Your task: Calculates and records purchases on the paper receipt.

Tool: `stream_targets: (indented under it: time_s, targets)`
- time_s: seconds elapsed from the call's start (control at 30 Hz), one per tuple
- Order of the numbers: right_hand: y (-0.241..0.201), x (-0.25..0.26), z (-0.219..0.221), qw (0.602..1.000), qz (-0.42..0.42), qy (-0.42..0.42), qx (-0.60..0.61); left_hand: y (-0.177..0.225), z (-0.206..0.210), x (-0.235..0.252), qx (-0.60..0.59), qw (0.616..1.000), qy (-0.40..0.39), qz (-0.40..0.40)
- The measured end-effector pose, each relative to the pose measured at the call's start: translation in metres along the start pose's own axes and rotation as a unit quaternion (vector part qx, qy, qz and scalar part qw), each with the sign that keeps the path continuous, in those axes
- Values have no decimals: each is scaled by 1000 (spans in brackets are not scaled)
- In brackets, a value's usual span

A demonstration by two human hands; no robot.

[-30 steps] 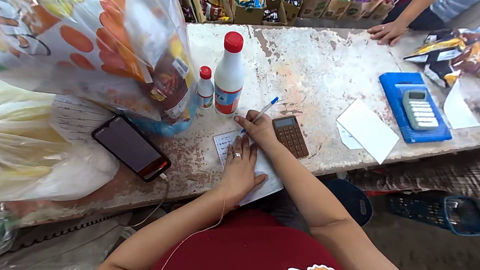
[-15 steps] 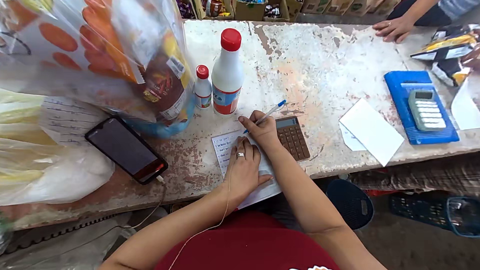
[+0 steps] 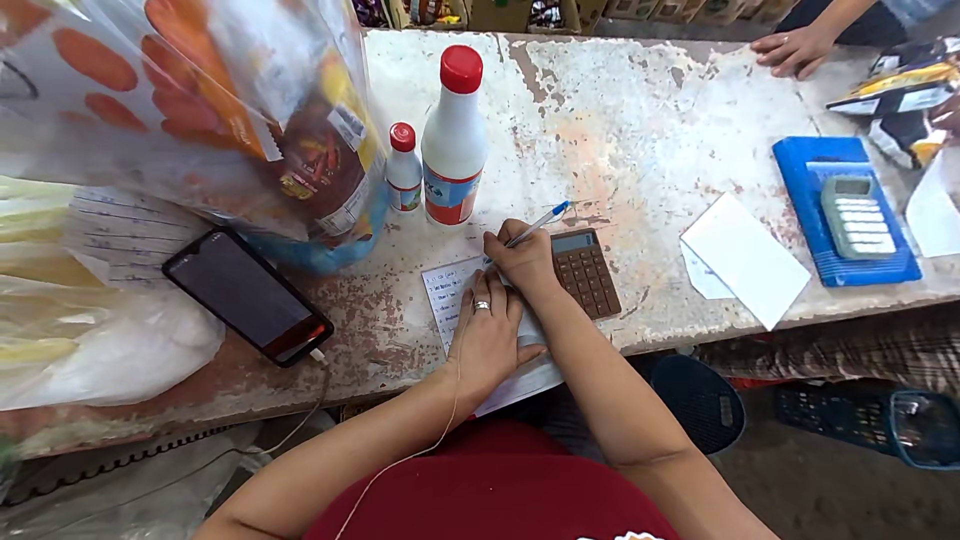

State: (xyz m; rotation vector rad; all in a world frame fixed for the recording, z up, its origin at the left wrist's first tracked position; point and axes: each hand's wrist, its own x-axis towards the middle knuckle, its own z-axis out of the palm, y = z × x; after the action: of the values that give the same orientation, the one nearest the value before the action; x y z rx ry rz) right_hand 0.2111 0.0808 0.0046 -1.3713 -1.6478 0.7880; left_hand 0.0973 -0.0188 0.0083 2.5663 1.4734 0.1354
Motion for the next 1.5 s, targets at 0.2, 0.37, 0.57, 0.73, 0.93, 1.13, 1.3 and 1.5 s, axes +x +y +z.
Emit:
stream_targets:
  time_s: [0.2, 0.37, 0.57, 0.73, 0.93, 1.13, 1.3, 1.5]
  targets:
    - [0, 0, 0, 1000, 3, -20, -11, 0, 0, 0, -7, 1000, 8, -1]
    - [1, 1, 0, 999, -3, -16, -33, -1, -1, 0, 1, 1000, -3, 7]
    - [0, 2, -8, 999, 13, 15, 37, -2, -4, 3, -12, 999, -31, 3]
    - [6, 1, -8, 999, 3, 13, 29, -6, 1, 6, -9, 1000, -21, 18]
    - [8, 0, -6, 1000, -7, 4, -17, -6, 0, 6, -6, 999, -33, 17]
    - [6, 1, -7, 1000, 3, 2, -19, -6, 0, 6, -16, 999, -38, 14]
    - [6, 2, -7, 1000, 10, 12, -16, -7, 1, 6, -29, 999, -29, 15]
    - [6, 2, -9, 999, 16, 31, 21, -6, -3, 7, -14, 998, -59, 19]
